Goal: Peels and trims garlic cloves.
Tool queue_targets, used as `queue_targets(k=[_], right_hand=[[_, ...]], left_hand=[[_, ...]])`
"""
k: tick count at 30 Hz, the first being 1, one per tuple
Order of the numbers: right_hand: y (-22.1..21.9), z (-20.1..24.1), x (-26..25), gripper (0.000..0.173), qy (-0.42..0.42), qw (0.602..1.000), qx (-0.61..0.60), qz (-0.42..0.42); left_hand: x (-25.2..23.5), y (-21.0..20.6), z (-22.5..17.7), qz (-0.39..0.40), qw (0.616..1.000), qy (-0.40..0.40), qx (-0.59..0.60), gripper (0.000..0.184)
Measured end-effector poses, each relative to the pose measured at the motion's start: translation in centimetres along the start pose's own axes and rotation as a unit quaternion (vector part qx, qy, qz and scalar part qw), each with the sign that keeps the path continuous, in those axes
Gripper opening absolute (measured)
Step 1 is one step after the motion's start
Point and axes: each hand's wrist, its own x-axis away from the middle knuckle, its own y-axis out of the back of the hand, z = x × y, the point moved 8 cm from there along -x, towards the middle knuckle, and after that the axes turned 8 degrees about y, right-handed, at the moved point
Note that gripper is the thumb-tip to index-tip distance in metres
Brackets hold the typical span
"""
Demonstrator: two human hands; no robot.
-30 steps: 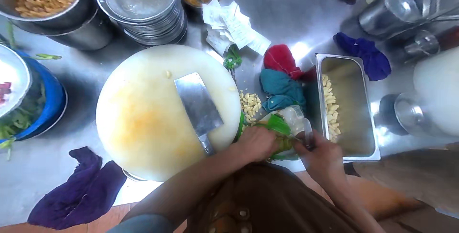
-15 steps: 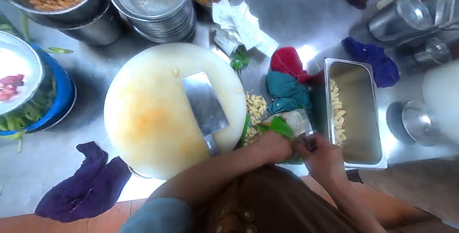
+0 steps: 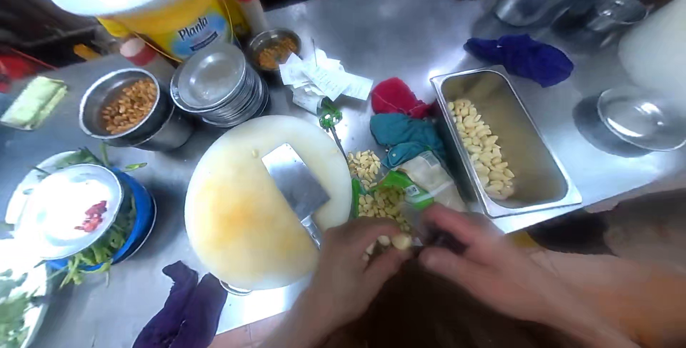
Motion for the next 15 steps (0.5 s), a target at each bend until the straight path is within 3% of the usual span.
queue_targets(k=[6, 15], right_hand=[[0.2, 1.9, 0.9, 0.047, 0.112, 0.991, 0.058, -0.032], [0.1, 1.1, 2.3, 0.05, 0.16, 0.986, 0.021, -0.048]], left_hand=[[0.4, 0.0, -4.9, -0.029, 0.988, -0.112, -0.099, 0.018], [-0.3, -1.4, -5.9, 0.105, 0.977, -0.152, -0.107, 0.021]])
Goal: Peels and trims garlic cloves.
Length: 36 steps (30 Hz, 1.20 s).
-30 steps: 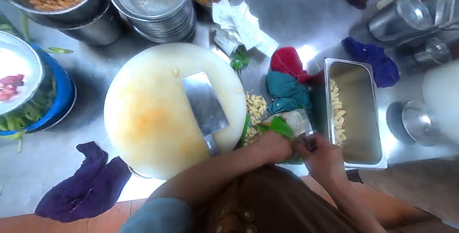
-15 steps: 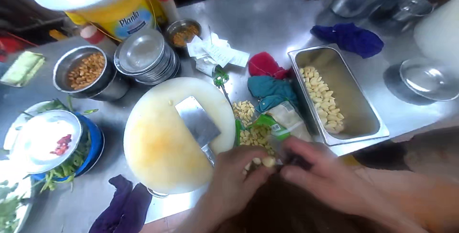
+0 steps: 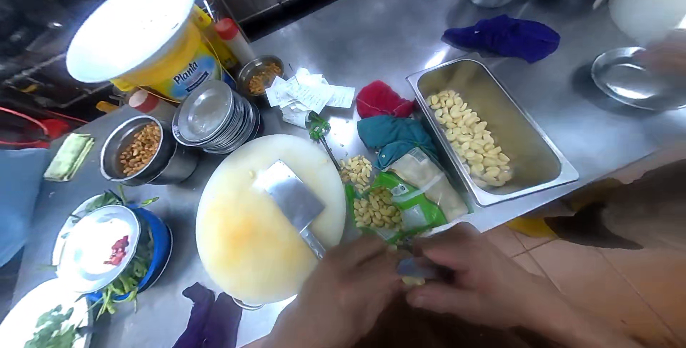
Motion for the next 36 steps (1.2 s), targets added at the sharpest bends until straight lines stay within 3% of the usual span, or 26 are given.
queue_targets(k=[4, 8, 10, 12, 14, 16, 19, 21, 26, 28, 31, 36], right_hand=[[0.0, -0.3, 0.1, 0.053, 0.026, 0.996, 0.084, -0.016], [-1.1, -2.8, 0.1, 0.051, -0.014, 1.0, 0.016, 0.016], [-1.1, -4.8, 0.1, 0.052, -0.057, 0.998, 0.03, 0.004], [-0.2, -7.3, -0.7, 0.052, -0.129, 0.988, 0.088, -0.007], [0.3, -9.7, -2.6, 0.047, -0.196, 0.97, 0.142, 0.022], [-0.4, -12.2, -4.6, 0.047, -0.265, 0.945, 0.157, 0.109], [-2.9, -15.4, -7.1, 0.058, -0.346, 0.886, 0.148, 0.272], [-3.9, -16.6, -7.5, 0.068, -0.39, 0.855, 0.123, 0.319], [-2.5, -16.4, -6.3, 0.068, -0.424, 0.88, 0.002, 0.213], [-1.4, -15.3, -5.7, 0.06, -0.383, 0.911, -0.041, 0.145], [-0.2, -13.2, -5.4, 0.026, -0.291, 0.954, -0.057, 0.035], [1.1, -9.5, -5.0, 0.023, -0.149, 0.987, 0.015, -0.058]], left_hand=[[-0.5, -0.5, 1.3, 0.046, 0.998, 0.028, 0.028, 0.024], [-1.1, -0.9, 4.1, 0.051, 0.996, 0.074, 0.012, 0.018], [-0.8, -0.5, 7.0, 0.0, 0.988, 0.139, -0.073, 0.02], [0.2, 0.2, 10.9, -0.036, 0.961, 0.272, -0.043, 0.023], [1.8, 0.4, 14.3, -0.073, 0.901, 0.406, 0.13, 0.023], [3.0, -0.6, 16.1, -0.117, 0.801, 0.478, 0.342, 0.022], [3.8, -1.8, 16.7, -0.172, 0.66, 0.49, 0.543, 0.026], [3.8, -2.2, 16.4, -0.195, 0.609, 0.471, 0.607, 0.032], [4.0, -2.5, 15.3, -0.239, 0.552, 0.428, 0.674, 0.045], [3.9, -2.9, 15.0, -0.242, 0.554, 0.423, 0.675, 0.048], [3.4, -3.8, 14.7, -0.234, 0.571, 0.446, 0.649, 0.051], [2.0, -6.6, 13.2, -0.19, 0.543, 0.538, 0.616, 0.046]])
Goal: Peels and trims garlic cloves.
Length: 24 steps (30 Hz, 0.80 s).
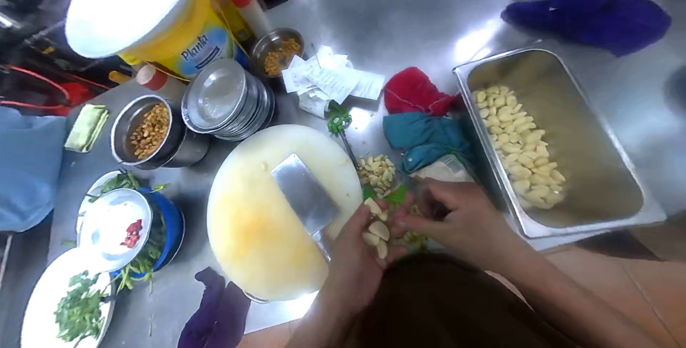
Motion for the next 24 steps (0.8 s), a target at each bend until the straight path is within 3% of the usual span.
queue_targets(k=[4, 9, 12, 14, 16, 21, 24], right_hand=[[0.0, -1.1, 2.0, 0.025, -0.077, 0.996, 0.011, 0.04], [0.7, -2.8, 4.9, 0.042, -0.209, 0.978, 0.023, 0.001], [-0.7, -3.3, 5.9, 0.039, -0.274, 0.949, -0.146, 0.062], [-2.0, -2.7, 6.2, 0.03, -0.265, 0.919, -0.273, 0.101], [-2.3, -2.3, 6.3, 0.021, -0.253, 0.913, -0.301, 0.104], [-1.9, -2.4, 6.9, 0.022, -0.217, 0.955, -0.181, 0.091], [-0.8, -1.8, 7.8, 0.02, -0.164, 0.975, -0.15, 0.01]], left_hand=[[-0.2, -1.5, 1.9, -0.011, 0.997, 0.028, -0.07, 0.043], [-0.1, -2.3, 2.0, 0.069, 0.973, -0.071, -0.21, 0.039], [0.2, -3.0, 1.7, 0.136, 0.946, -0.118, -0.271, 0.039], [0.5, -3.6, 2.0, 0.187, 0.925, -0.105, -0.314, 0.041], [0.7, -3.7, 2.3, 0.202, 0.914, -0.091, -0.339, 0.04], [0.9, -3.2, 2.9, 0.208, 0.926, -0.063, -0.31, 0.04], [1.1, -2.8, 2.9, 0.238, 0.927, -0.09, -0.278, 0.041]])
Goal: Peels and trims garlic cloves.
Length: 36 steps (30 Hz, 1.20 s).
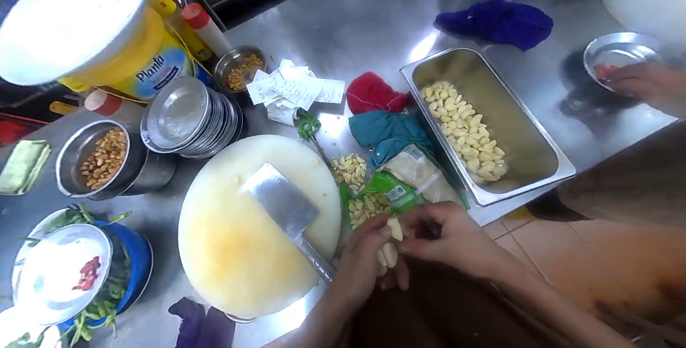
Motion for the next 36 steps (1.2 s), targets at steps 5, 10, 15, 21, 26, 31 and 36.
queue_targets(k=[5, 10, 15, 21, 26, 31, 36], right_hand=[[1.7, 2.3, 1.4, 0.026, 0.098, 0.991, -0.01, -0.094], [0.6, 2.8, 0.6, 0.026, 0.078, 0.993, 0.069, -0.057], [-0.5, 3.8, 0.2, 0.03, 0.137, 0.964, 0.223, -0.044], [-0.7, 4.3, 0.4, 0.05, 0.134, 0.964, 0.228, -0.003], [0.3, 2.8, 0.5, 0.045, 0.073, 0.975, 0.204, 0.047], [-0.6, 2.8, 0.1, 0.048, 0.098, 0.965, 0.241, 0.037], [-0.9, 3.4, -0.2, 0.057, 0.158, 0.935, 0.317, 0.027]], left_hand=[[0.5, 0.0, -0.6, 0.106, 0.985, -0.136, 0.021, 0.034], [-0.3, -0.1, 0.8, 0.038, 0.995, -0.013, 0.091, 0.033], [0.0, 0.0, 0.2, -0.032, 0.999, 0.041, -0.003, 0.024], [0.2, 0.5, 0.6, -0.014, 0.996, 0.024, 0.086, 0.018], [0.3, 1.1, 0.1, -0.023, 0.998, -0.002, 0.067, 0.025], [0.2, 0.5, -0.2, -0.011, 0.999, -0.015, 0.051, 0.02], [0.2, 0.6, -0.1, -0.013, 0.998, -0.003, 0.067, 0.016]])
